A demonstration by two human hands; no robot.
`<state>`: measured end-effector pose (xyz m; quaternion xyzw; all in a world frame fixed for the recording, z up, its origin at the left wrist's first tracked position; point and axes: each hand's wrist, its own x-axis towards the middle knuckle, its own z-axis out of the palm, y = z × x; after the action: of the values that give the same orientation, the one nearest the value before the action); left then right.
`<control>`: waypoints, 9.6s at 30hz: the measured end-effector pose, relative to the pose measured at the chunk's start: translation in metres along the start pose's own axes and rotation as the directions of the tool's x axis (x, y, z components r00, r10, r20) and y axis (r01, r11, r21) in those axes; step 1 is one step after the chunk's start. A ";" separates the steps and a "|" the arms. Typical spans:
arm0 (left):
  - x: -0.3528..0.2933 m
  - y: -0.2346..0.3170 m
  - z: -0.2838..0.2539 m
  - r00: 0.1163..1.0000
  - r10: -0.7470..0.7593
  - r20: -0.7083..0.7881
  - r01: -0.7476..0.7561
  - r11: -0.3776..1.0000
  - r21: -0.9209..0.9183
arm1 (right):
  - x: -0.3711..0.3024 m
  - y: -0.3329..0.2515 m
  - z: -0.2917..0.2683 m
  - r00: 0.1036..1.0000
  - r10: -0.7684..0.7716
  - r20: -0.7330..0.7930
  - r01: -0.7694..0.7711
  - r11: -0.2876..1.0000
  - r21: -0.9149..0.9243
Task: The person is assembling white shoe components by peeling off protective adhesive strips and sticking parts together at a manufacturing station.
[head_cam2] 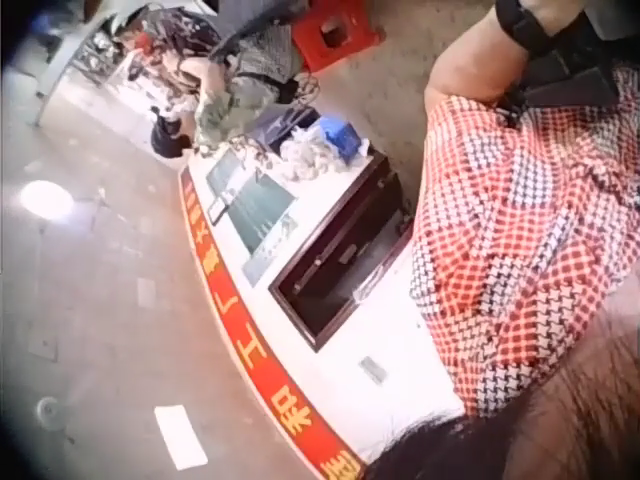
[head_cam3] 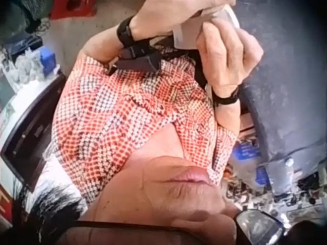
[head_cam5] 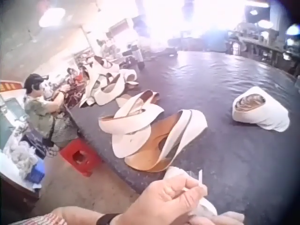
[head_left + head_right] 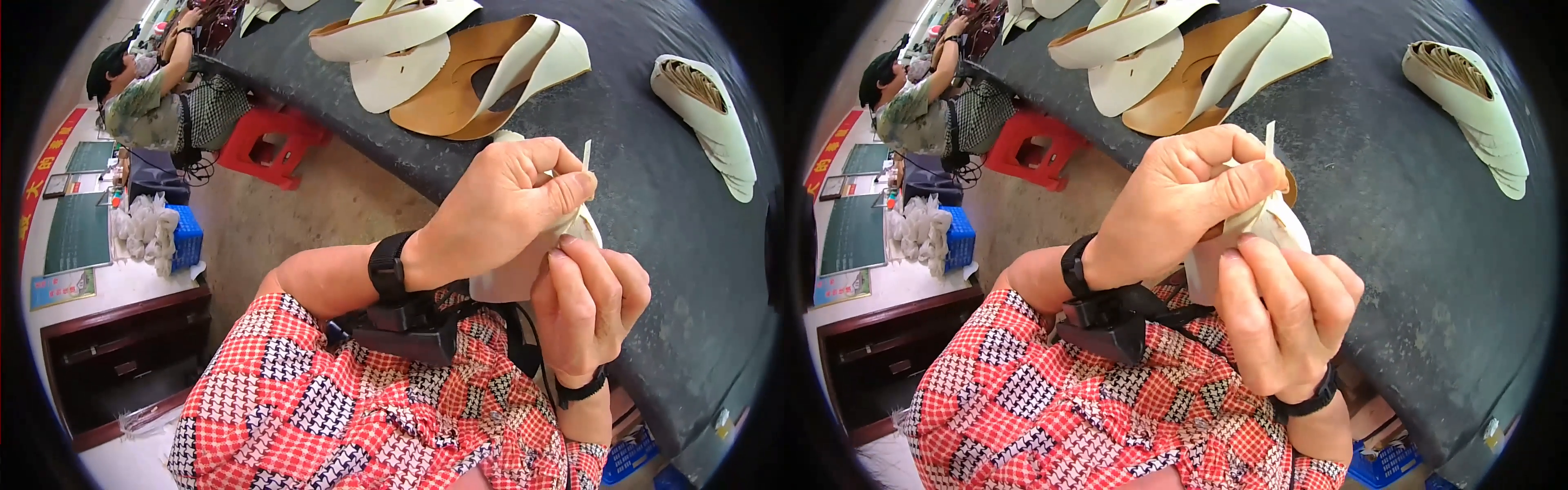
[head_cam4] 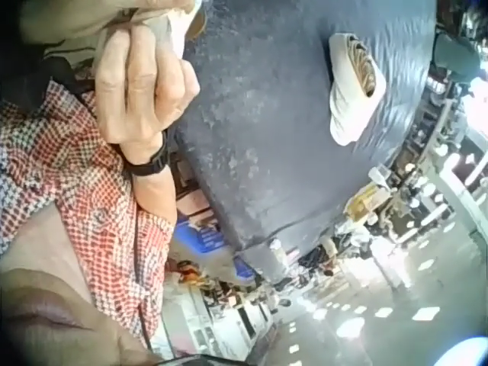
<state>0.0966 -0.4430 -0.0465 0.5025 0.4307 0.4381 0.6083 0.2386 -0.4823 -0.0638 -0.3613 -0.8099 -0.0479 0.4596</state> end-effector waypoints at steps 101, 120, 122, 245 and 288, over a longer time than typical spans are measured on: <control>-0.091 -0.014 -0.029 0.994 0.097 -0.056 -0.067 0.913 0.402 | 0.007 0.006 0.003 0.519 0.268 0.812 -0.833 -0.056 0.551; -0.086 -0.007 -0.039 0.997 0.060 -0.039 -0.045 0.949 0.311 | 0.006 -0.002 0.026 0.382 0.303 0.873 -0.886 -0.148 0.439; -0.089 -0.006 -0.036 0.998 0.015 -0.056 -0.003 0.979 0.203 | 0.002 -0.003 0.030 0.386 0.283 0.878 -0.887 -0.148 0.437; 0.017 0.017 -0.009 0.508 0.579 0.637 -0.813 0.080 0.576 | -0.003 0.034 -0.007 0.204 0.802 0.561 -0.467 -0.423 0.776; 0.021 -0.021 0.008 0.557 0.349 0.753 -0.714 -0.261 0.649 | 0.000 0.038 0.008 0.208 0.826 0.523 -0.781 -0.181 0.597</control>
<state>0.1117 -0.4270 -0.0682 0.9502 0.2310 0.1806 -0.1058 0.2570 -0.4511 -0.0778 -0.5358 -0.3002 0.6071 0.5042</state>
